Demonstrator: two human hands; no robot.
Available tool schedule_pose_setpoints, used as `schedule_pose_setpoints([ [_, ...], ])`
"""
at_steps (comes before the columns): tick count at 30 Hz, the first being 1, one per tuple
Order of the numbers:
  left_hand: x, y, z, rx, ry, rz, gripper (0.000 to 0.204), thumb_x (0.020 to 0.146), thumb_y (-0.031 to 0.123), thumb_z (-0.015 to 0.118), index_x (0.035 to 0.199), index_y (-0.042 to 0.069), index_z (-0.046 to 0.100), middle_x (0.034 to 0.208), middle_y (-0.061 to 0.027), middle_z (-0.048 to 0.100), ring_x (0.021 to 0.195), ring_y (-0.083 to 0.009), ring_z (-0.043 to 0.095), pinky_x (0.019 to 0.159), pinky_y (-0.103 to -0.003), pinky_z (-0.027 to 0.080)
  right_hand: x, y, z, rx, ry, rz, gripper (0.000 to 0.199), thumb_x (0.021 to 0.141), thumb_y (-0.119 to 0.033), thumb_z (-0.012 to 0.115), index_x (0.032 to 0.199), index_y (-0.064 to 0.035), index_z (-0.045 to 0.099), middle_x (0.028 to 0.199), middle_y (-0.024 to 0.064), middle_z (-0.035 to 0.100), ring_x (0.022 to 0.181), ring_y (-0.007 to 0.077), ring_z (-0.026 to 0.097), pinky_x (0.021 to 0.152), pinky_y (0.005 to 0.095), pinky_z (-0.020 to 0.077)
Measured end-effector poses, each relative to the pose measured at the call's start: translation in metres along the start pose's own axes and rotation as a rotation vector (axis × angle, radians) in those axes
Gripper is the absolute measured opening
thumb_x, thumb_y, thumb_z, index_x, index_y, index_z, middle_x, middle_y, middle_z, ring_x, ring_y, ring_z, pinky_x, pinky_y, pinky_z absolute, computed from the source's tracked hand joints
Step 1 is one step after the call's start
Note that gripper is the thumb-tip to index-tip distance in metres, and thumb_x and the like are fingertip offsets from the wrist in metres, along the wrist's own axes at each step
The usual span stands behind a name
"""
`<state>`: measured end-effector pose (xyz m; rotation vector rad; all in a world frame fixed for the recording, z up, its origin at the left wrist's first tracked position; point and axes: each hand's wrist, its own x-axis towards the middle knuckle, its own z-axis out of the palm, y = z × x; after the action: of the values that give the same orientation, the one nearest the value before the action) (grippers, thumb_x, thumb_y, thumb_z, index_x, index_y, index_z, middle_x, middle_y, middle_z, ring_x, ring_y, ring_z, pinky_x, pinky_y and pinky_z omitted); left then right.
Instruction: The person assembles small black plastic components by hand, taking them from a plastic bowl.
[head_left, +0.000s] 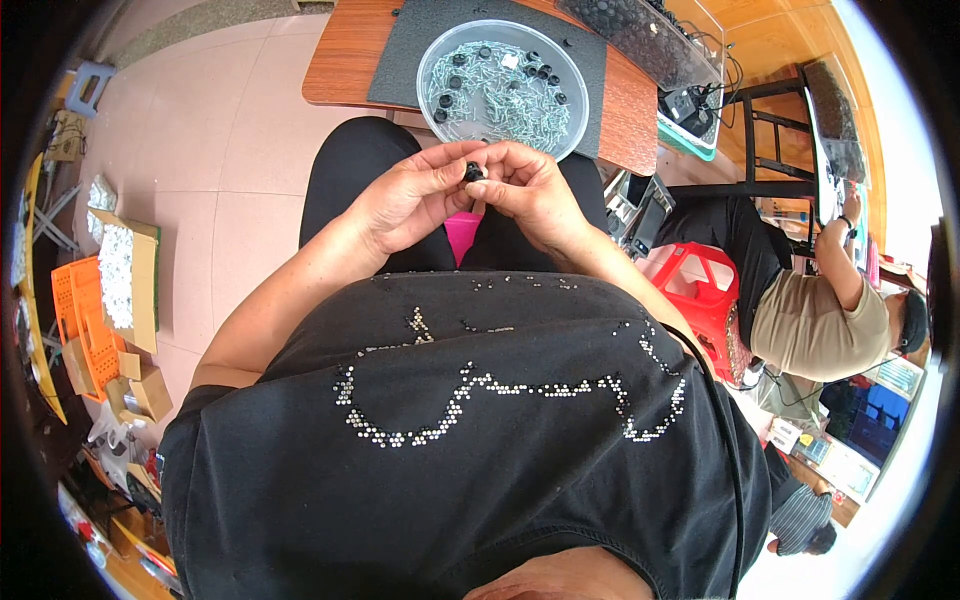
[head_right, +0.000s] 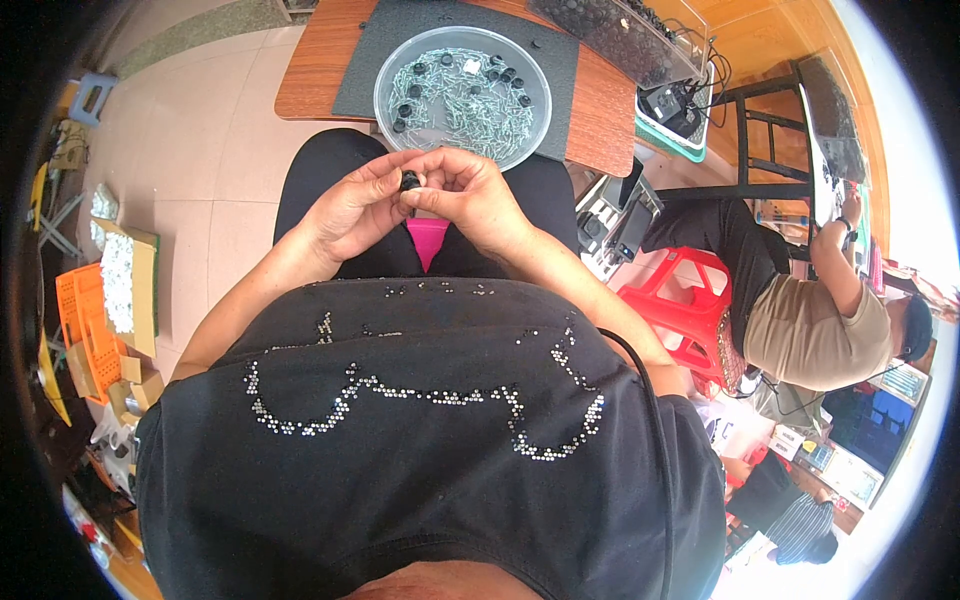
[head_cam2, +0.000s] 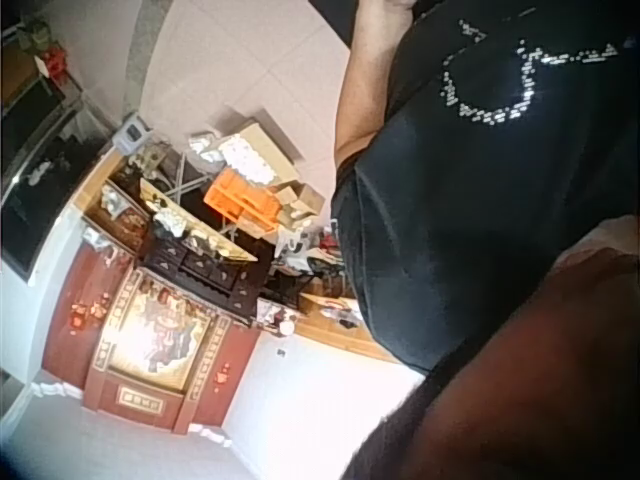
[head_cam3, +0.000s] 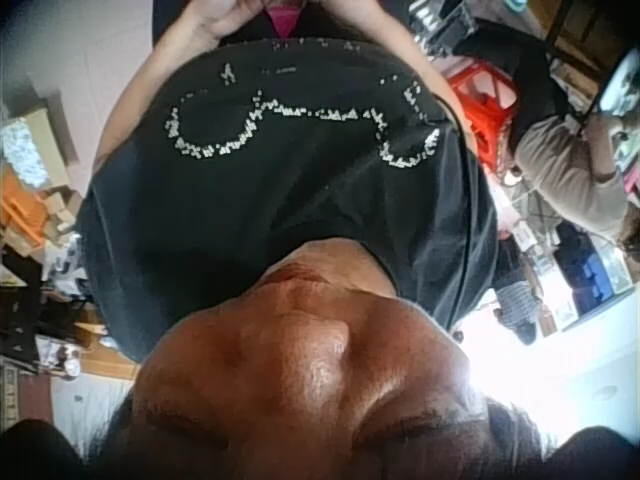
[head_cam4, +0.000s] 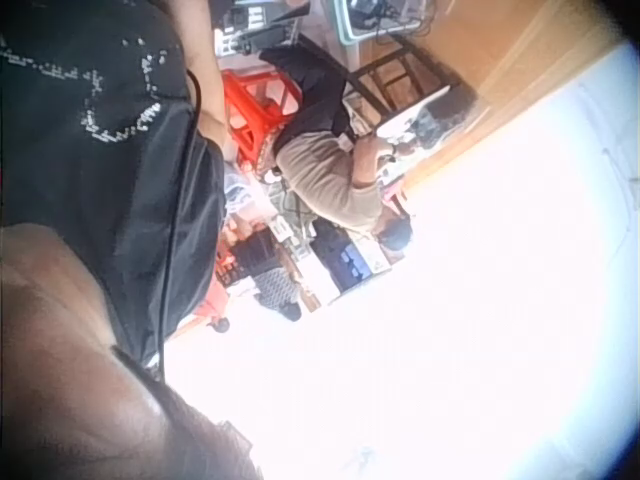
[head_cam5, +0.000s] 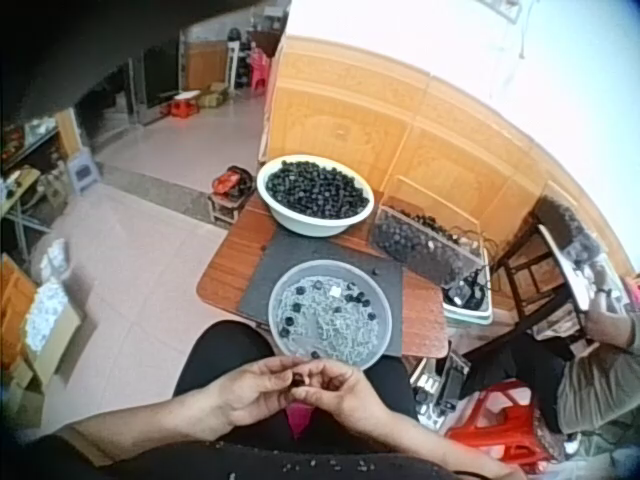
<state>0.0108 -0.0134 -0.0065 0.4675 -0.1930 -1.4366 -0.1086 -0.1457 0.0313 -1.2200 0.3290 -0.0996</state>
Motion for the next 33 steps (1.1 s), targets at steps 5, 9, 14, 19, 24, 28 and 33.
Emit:
schedule_pose_setpoints([
  [5,-0.001,0.0,0.003,0.001,-0.019,0.008,0.033,0.091,0.014,0.056,0.121,0.001,0.052,0.106,-0.0059,0.06,0.096,-0.0126,0.058,0.087,-0.026,0.048,0.0,0.003,-0.001,0.032,-0.017,-0.021,0.015,0.08,0.002,0.067,0.093,-0.0004,0.061,0.076,-0.0028,0.055,0.069,0.0042,0.054,0.067,0.0191,0.0479],
  [9,-0.003,-0.001,0.005,0.021,0.03,0.018,0.034,0.091,0.013,0.055,0.123,0.001,0.051,0.107,-0.0066,0.06,0.095,-0.0133,0.058,0.086,-0.026,0.048,0.001,0.001,0.0,0.045,-0.032,-0.006,0.014,0.08,0.001,0.067,0.092,-0.0015,0.061,0.076,-0.0039,0.054,0.069,0.0039,0.052,0.066,0.0184,0.0464],
  [14,-0.003,-0.004,0.006,0.007,0.038,0.031,0.034,0.092,0.012,0.054,0.124,0.002,0.05,0.107,-0.0071,0.06,0.095,-0.0143,0.058,0.087,-0.028,0.048,0.0,0.002,0.0,0.1,-0.031,0.009,0.014,0.081,-0.001,0.067,0.093,-0.0027,0.06,0.077,-0.0042,0.055,0.07,0.0033,0.051,0.062,0.0173,0.0424],
  [19,-0.003,-0.008,0.006,-0.088,0.021,0.059,0.033,0.092,0.012,0.053,0.124,0.003,0.051,0.108,-0.0055,0.06,0.098,-0.0144,0.057,0.089,-0.028,0.046,0.0,0.006,0.007,0.132,0.002,-0.053,0.014,0.083,-0.002,0.066,0.095,-0.0032,0.059,0.078,-0.0046,0.055,0.07,0.0026,0.049,0.062,0.0169,0.0412],
  [24,-0.005,-0.007,0.011,-0.123,0.054,0.054,0.032,0.092,0.011,0.053,0.123,0.004,0.052,0.108,-0.005,0.059,0.098,-0.0125,0.056,0.089,-0.026,0.045,0.002,0.012,0.006,0.059,-0.002,-0.15,0.014,0.084,-0.004,0.065,0.097,-0.0027,0.059,0.074,-0.0052,0.053,0.068,0.0023,0.049,0.061,0.0176,0.0415],
  [28,-0.006,-0.008,0.01,-0.136,0.09,0.037,0.032,0.092,0.011,0.053,0.123,0.003,0.051,0.106,-0.004,0.058,0.097,-0.0101,0.055,0.09,-0.025,0.043,0.004,0.017,0.0,-0.075,-0.016,-0.175,0.012,0.085,-0.005,0.064,0.095,-0.0016,0.059,0.074,-0.0043,0.055,0.066,0.0025,0.049,0.06,0.0181,0.0418],
  [33,-0.006,-0.008,0.018,-0.108,0.099,0.0,0.031,0.093,0.012,0.051,0.123,0.003,0.051,0.105,-0.0023,0.057,0.098,-0.0094,0.053,0.092,-0.025,0.041,0.004,0.015,0.0,-0.08,-0.023,-0.157,0.011,0.085,-0.005,0.064,0.094,-0.0005,0.058,0.079,-0.0006,0.061,0.07,0.0035,0.052,0.063,0.0187,0.0441],
])
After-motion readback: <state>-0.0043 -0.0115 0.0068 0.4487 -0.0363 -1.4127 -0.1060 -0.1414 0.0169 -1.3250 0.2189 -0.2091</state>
